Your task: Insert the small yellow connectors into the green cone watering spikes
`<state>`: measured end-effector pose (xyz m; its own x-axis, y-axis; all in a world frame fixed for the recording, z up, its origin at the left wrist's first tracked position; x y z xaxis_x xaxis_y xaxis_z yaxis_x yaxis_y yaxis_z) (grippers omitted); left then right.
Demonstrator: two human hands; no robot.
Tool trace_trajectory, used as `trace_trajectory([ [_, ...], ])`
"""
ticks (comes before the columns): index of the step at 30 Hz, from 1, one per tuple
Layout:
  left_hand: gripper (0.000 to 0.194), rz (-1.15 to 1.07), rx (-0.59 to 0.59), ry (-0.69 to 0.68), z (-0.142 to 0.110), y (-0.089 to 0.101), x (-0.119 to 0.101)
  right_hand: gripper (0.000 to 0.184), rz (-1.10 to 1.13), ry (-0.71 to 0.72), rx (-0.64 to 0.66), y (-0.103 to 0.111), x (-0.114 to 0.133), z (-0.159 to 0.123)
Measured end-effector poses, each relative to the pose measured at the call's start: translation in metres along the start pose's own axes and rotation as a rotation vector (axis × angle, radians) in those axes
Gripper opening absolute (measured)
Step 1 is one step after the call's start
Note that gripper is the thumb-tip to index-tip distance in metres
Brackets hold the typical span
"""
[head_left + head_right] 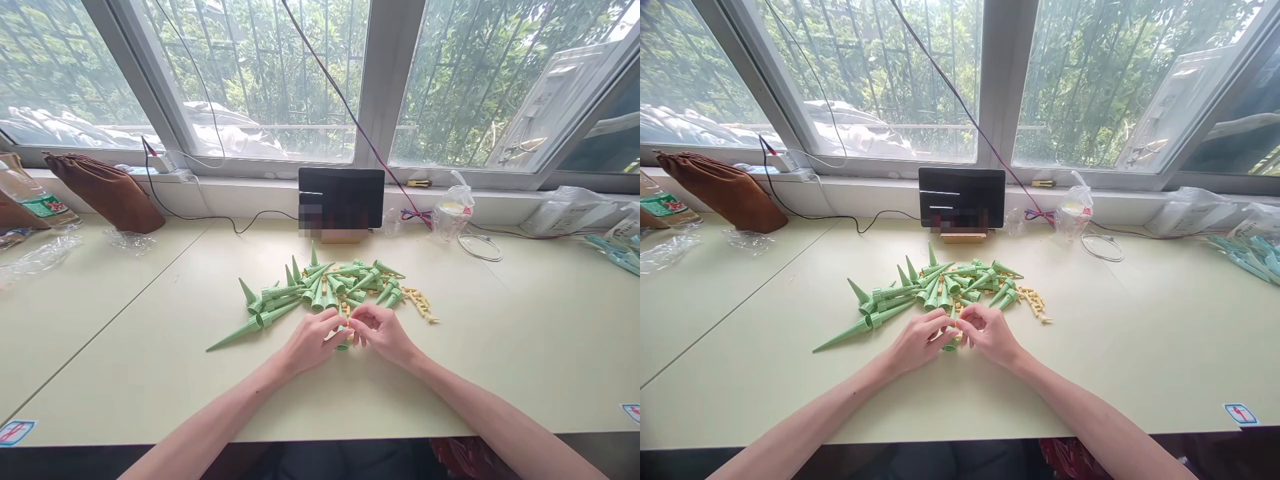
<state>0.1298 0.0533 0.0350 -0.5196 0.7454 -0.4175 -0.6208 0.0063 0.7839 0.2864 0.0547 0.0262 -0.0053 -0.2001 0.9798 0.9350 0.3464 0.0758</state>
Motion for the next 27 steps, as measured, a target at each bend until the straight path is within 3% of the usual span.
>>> trace_trajectory([
  [10, 0.018, 0.011, -0.02, -0.024, 0.0, 0.0, -0.003, 0.021, 0.068, 0.002, -0.014, -0.001, -0.003, -0.001],
  [16, 0.025, -0.001, -0.023, -0.007, 0.001, 0.001, -0.001, 0.02, 0.123, -0.005, -0.032, 0.001, -0.008, 0.001],
  [27, 0.031, 0.0, -0.015, 0.029, 0.0, 0.001, 0.002, 0.019, 0.021, -0.005, 0.023, 0.001, -0.005, 0.0],
])
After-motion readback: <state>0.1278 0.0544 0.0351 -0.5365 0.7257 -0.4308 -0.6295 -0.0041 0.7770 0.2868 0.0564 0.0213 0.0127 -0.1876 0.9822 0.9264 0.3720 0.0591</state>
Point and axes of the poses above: each hand's wrist, its own z-axis towards the middle knuckle, its own y-axis out of the back of the hand, x = y × z, the point moved 5 cm from there along z, towards the middle knuckle, and after that the axes turned 4 degrees about z, right-handed, at the moved point
